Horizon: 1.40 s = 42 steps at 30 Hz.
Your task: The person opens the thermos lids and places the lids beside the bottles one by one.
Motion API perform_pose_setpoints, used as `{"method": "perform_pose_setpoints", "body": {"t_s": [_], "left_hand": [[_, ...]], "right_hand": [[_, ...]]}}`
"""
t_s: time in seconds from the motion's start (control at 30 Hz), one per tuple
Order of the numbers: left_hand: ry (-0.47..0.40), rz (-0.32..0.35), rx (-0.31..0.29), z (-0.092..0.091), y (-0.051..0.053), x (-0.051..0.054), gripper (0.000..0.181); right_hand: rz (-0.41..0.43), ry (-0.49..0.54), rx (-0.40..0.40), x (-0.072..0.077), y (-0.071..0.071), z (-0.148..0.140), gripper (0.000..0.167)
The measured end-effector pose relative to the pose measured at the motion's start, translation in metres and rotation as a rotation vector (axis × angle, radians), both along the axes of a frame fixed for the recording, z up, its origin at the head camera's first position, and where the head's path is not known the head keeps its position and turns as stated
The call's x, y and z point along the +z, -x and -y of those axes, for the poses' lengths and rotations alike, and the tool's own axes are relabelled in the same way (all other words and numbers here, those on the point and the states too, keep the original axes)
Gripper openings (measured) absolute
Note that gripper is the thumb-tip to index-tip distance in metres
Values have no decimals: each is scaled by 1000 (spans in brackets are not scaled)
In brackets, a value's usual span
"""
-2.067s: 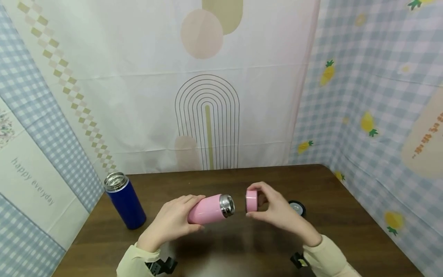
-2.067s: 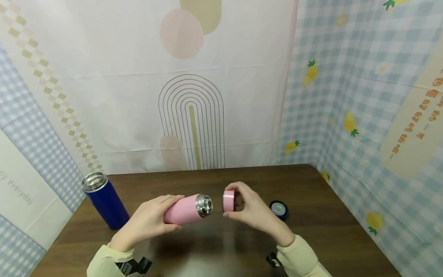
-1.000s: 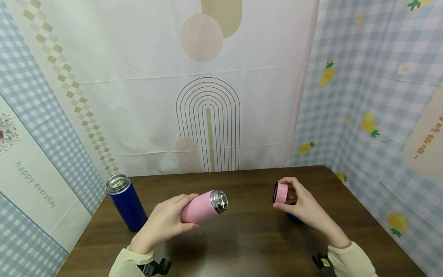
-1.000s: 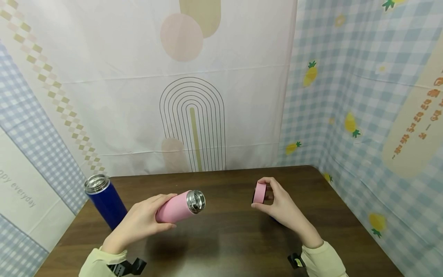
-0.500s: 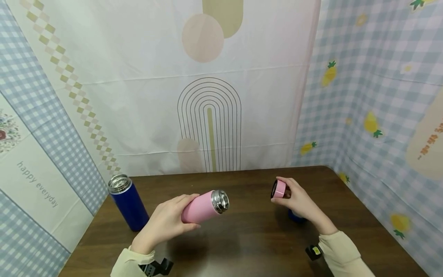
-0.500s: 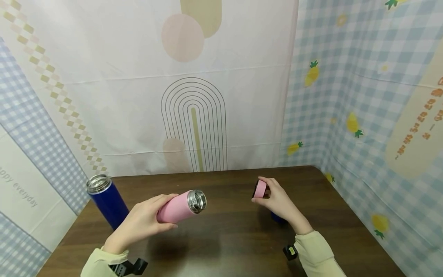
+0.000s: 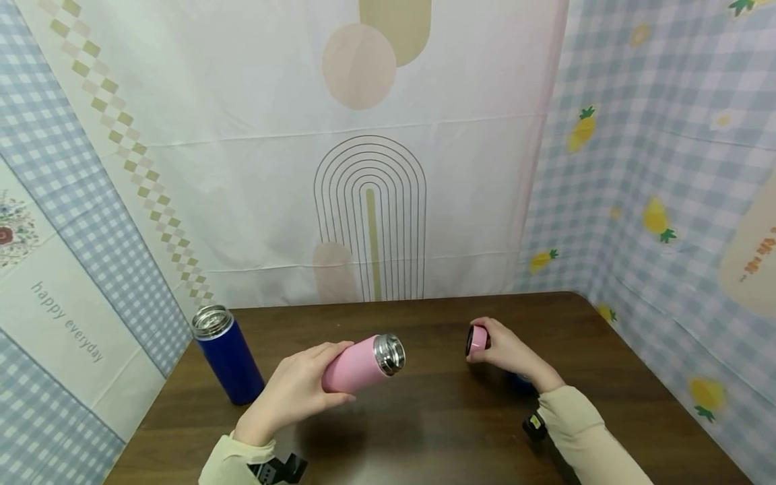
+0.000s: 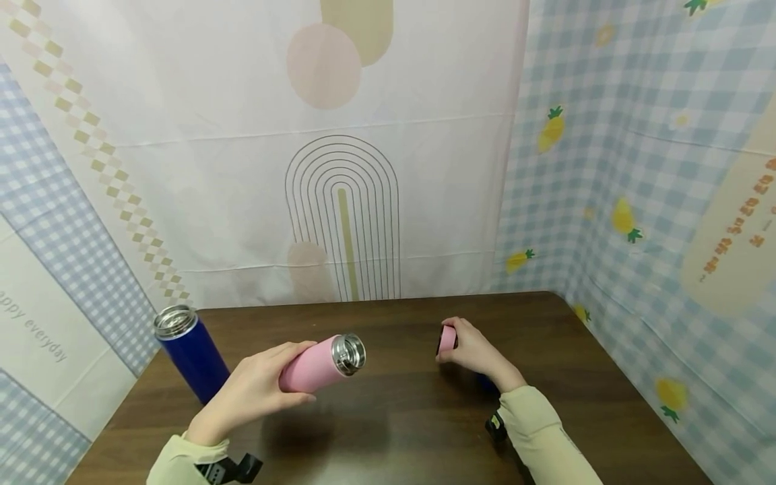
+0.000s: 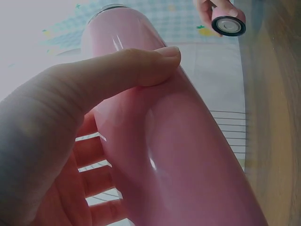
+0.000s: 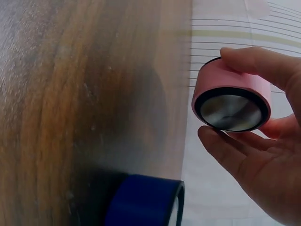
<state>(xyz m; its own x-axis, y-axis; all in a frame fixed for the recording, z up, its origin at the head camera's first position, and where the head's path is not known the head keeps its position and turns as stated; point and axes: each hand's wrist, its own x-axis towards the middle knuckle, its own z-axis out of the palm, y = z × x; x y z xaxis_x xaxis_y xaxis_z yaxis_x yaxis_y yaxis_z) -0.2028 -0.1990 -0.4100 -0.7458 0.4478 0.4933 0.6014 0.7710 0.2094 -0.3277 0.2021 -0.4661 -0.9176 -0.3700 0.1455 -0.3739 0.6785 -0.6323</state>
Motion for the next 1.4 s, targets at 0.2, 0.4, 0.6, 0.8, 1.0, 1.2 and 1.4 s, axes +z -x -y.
{"method": "perform_pose_setpoints", "body": {"t_s": [0.2, 0.4, 0.6, 0.8, 1.0, 1.2, 1.4], "left_hand": [[3, 4, -2, 0, 0, -1, 78], [2, 8, -3, 1, 0, -1, 77], [-7, 18, 10, 2, -2, 1, 79], [-15, 35, 24, 2, -3, 2, 79], [-25, 43, 22, 2, -3, 3, 78], [-33, 63, 38, 2, -4, 3, 78], [-52, 85, 75, 3, -5, 4, 79]], "right_hand": [[10, -56, 40, -5, 2, 3, 76], [24, -59, 66, -9, 2, 5, 74], [55, -50, 71, -11, 1, 3, 73], [105, -43, 35, -11, 1, -2, 74], [169, -30, -9, -8, -2, -3, 74], [196, -24, -22, -7, -5, -6, 72], [190, -59, -21, -6, -6, -10, 69]]}}
